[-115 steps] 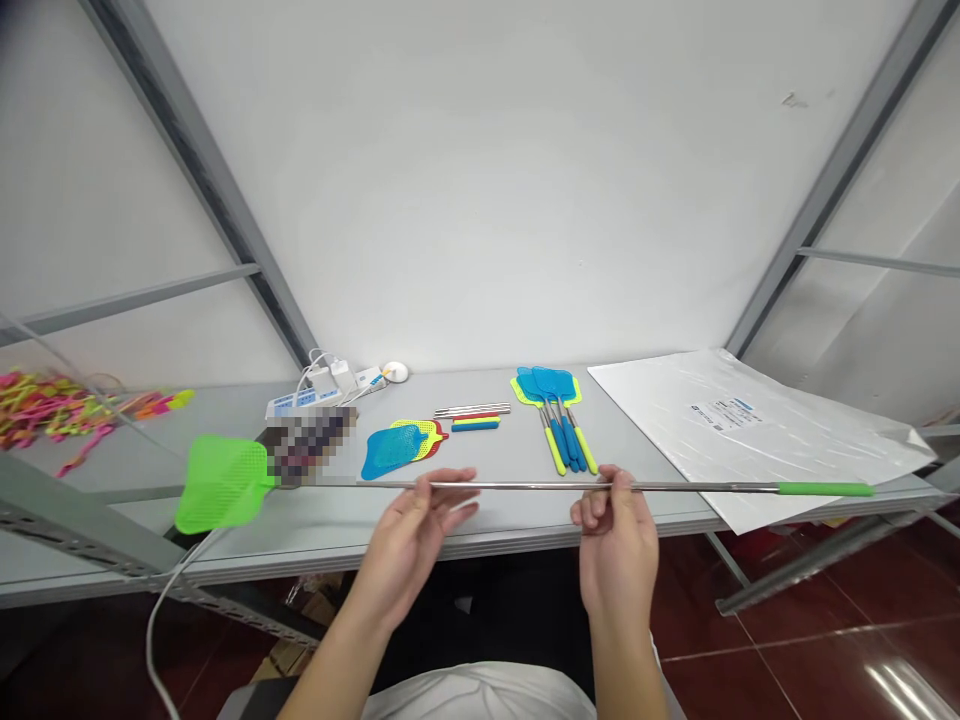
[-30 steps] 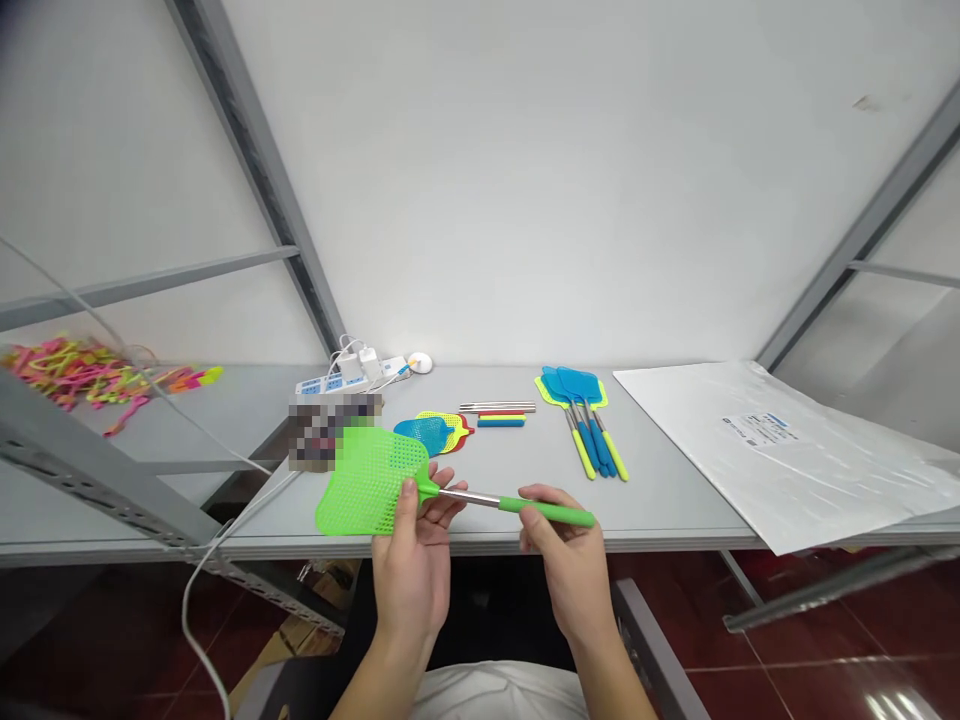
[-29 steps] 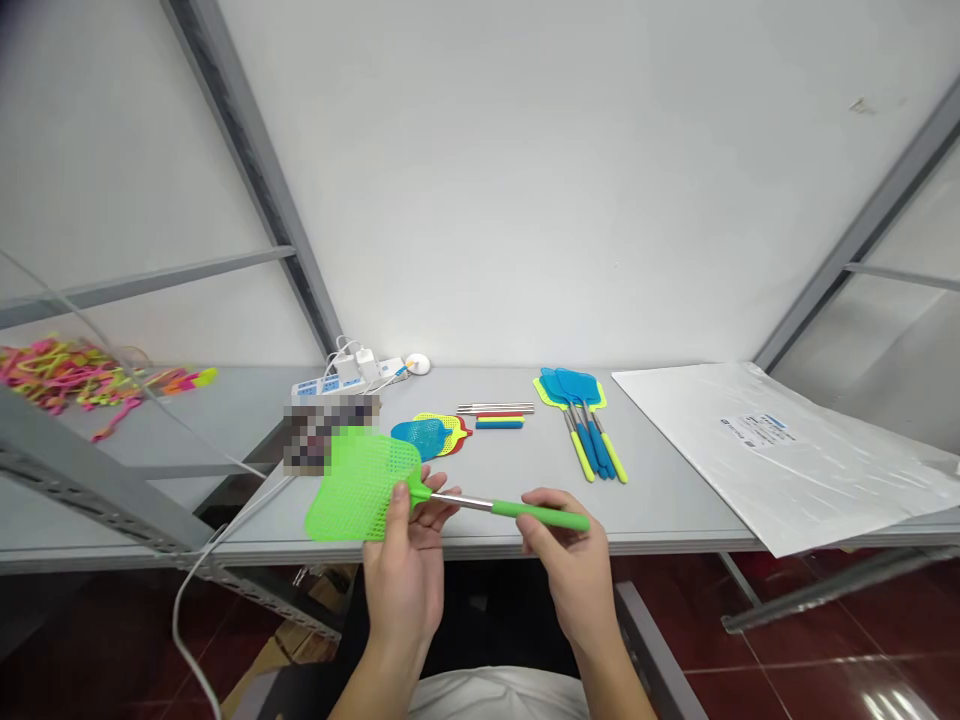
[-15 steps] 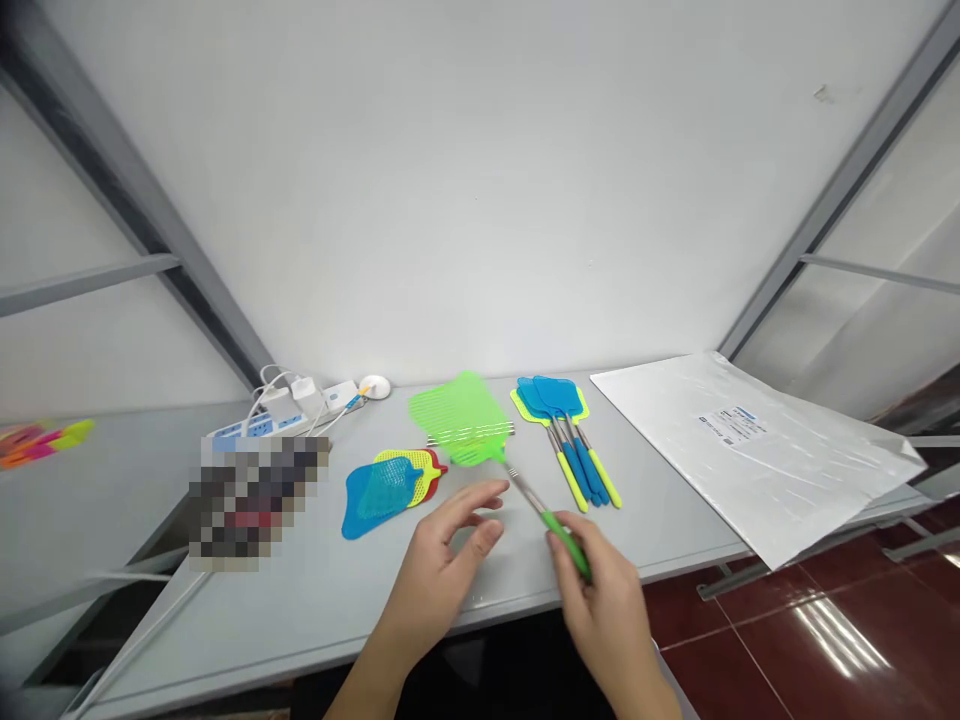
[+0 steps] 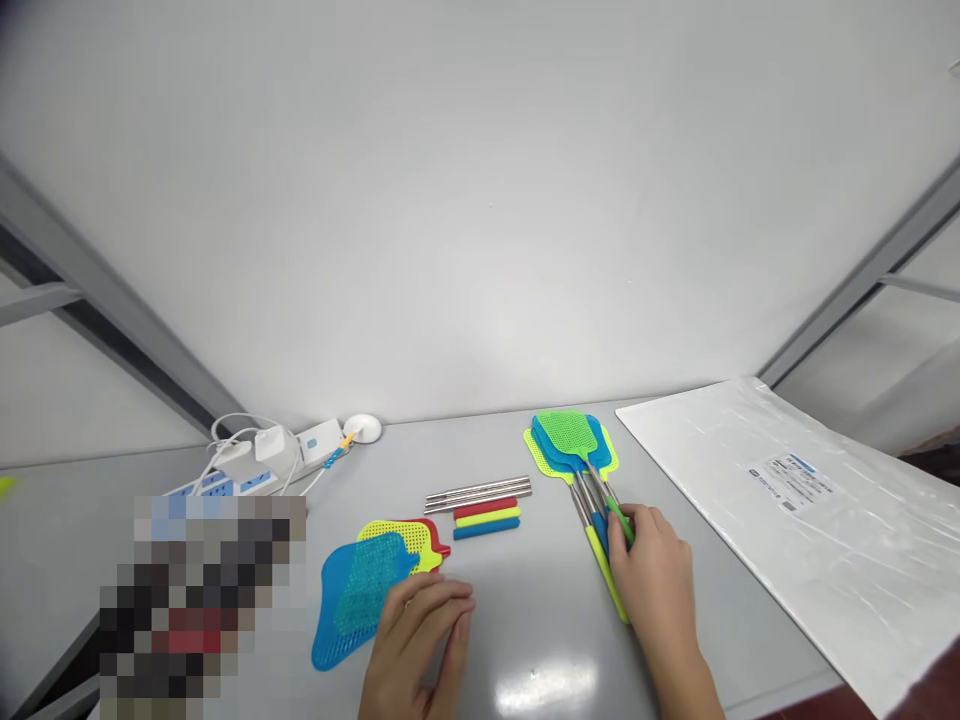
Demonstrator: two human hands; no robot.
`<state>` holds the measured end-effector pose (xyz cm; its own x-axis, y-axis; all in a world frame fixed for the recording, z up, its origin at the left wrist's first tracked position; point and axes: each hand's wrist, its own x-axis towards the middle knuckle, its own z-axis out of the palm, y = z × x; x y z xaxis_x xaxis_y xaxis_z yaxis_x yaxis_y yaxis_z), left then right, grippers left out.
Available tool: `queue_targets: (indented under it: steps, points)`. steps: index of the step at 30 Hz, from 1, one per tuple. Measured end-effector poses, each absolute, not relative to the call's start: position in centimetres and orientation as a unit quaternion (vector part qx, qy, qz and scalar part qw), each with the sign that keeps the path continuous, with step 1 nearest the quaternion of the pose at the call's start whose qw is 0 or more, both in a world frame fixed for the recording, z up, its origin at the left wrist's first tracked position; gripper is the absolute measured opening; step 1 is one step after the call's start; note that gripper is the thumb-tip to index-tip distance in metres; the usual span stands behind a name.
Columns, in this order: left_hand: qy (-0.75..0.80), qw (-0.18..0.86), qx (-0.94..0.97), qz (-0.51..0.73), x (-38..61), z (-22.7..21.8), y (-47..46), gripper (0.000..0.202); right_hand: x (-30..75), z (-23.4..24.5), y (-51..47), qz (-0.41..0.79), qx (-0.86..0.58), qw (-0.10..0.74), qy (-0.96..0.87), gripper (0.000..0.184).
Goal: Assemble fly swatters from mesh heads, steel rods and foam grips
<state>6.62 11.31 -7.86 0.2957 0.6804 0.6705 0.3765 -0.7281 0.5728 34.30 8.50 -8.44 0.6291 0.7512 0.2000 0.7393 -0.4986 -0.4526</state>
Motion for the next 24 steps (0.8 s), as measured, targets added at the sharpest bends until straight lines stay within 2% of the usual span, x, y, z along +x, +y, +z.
queue_targets:
  steps: [6, 12, 17, 21, 24]
  points:
    - [0.326, 0.146, 0.781, 0.511, 7.6, -8.7, 11.6, 0.023, 33.6, -8.6, 7.8, -0.045, -0.862, 0.199, -0.465, 0.027]
    - [0.344, 0.133, 0.787, 0.495, 7.4, -8.5, 11.7, 0.023, 32.8, -6.8, 8.0, -0.105, -0.846, 0.173, -0.494, 0.029]
    - [0.406, 0.118, 0.789, 0.447, 7.4, -8.3, 11.7, 0.019, 30.6, -3.5, 11.8, -0.043, -0.754, 0.195, -0.625, 0.026]
    - [0.447, 0.066, 0.795, 0.404, 7.7, -8.5, 11.6, 0.024, 27.3, -1.4, 17.0, 0.025, -0.647, 0.056, -0.760, 0.030]
    - [0.458, 0.031, 0.804, 0.378, 8.2, -8.6, 11.6, 0.026, 25.7, -1.3, 20.5, 0.041, -0.594, 0.008, -0.803, 0.024]
